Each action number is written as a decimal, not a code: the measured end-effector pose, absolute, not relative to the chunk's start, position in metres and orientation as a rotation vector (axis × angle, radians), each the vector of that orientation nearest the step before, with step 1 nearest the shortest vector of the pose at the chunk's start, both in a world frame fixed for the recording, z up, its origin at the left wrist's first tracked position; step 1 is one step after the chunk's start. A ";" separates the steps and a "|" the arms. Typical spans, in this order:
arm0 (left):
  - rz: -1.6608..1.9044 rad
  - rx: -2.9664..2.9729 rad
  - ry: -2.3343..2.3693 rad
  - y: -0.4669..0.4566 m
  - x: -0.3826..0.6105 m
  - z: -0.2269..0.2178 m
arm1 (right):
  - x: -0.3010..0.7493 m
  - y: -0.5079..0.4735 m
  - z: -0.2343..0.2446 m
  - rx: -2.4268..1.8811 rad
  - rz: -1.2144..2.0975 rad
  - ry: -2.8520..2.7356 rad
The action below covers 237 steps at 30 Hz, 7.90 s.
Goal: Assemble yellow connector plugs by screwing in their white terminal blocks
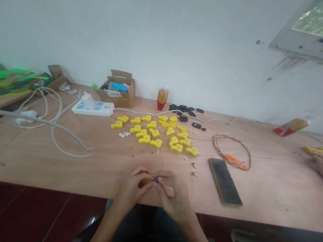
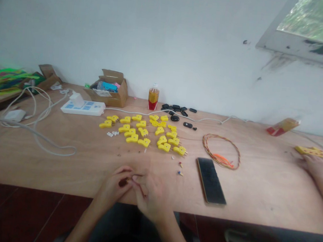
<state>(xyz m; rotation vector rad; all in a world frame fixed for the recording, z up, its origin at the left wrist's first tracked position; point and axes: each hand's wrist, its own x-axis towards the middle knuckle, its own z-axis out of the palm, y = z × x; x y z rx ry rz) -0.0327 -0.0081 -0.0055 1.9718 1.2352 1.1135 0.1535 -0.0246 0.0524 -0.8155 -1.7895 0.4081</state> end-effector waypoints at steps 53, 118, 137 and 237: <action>1.050 1.985 1.304 -0.013 -0.027 -0.005 | 0.150 -0.015 0.044 -0.818 0.409 -1.833; 1.011 2.093 1.523 -0.033 -0.026 0.000 | 0.200 0.010 0.008 -1.418 0.175 -2.059; 0.979 2.031 1.855 0.104 -0.154 0.022 | 0.206 0.082 0.035 -1.327 0.067 -2.319; 1.064 2.421 1.616 -0.037 -0.045 -0.006 | 0.257 -0.002 0.035 -1.513 0.305 -1.994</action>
